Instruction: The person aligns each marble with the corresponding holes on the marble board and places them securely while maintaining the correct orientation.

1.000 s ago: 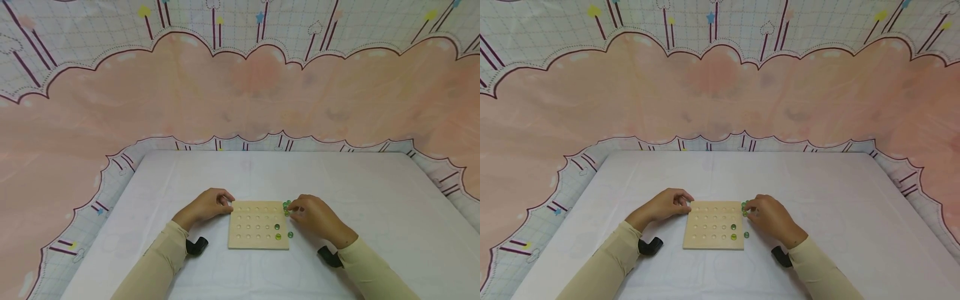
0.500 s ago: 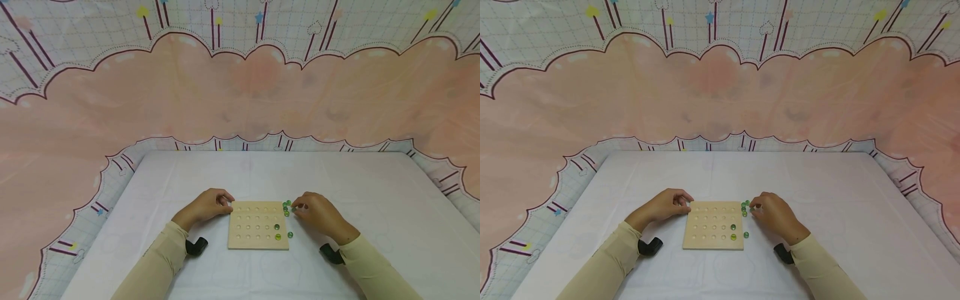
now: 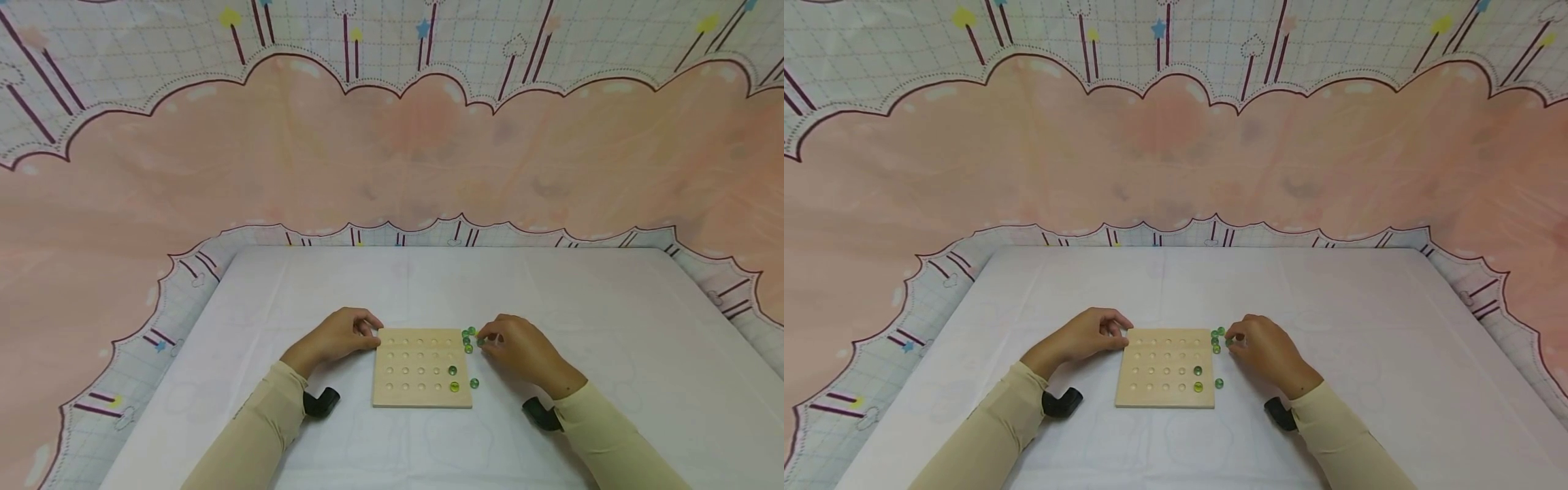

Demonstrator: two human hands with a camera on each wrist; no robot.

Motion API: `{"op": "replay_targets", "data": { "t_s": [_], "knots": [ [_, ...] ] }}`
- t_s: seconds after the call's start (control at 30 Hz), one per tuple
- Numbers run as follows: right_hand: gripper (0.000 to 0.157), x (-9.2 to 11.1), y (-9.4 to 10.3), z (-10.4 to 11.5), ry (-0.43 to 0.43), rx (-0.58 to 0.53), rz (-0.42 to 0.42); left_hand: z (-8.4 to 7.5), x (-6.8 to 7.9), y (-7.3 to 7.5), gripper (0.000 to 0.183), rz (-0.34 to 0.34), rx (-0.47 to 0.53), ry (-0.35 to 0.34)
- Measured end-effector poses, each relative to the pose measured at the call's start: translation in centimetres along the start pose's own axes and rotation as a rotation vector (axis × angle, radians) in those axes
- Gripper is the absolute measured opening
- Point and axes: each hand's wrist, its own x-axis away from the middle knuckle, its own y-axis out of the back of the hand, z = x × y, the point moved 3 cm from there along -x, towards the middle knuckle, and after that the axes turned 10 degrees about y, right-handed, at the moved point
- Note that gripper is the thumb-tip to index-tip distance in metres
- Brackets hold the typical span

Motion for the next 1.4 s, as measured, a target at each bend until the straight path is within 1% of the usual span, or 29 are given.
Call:
{"op": "replay_targets", "data": {
  "t_s": [0.13,0.53,0.7,1.07,1.4],
  "knots": [
    [0.014,0.0,-0.06,0.03,0.004,-0.004,0.001,0.04,-0.05,-0.01,0.023,-0.002,-0.006,0.003],
    [0.013,0.11,-0.15,0.26,0.051,-0.001,-0.015,0.09,-0.07,-0.09,0.022,-0.01,-0.018,0.012],
    [0.013,0.18,-0.25,0.13,0.063,-0.001,-0.023,0.15,-0.03,-0.15,0.022,-0.007,-0.004,0.008],
    [0.014,0.37,-0.24,-0.17,0.024,-0.022,-0.017,0.27,-0.07,-0.23,0.022,-0.004,-0.006,0.005],
    [0.013,0.31,-0.24,-0.24,0.018,-0.022,-0.008,0.36,-0.14,-0.22,0.022,-0.005,-0.008,0.011]
  ]
}}
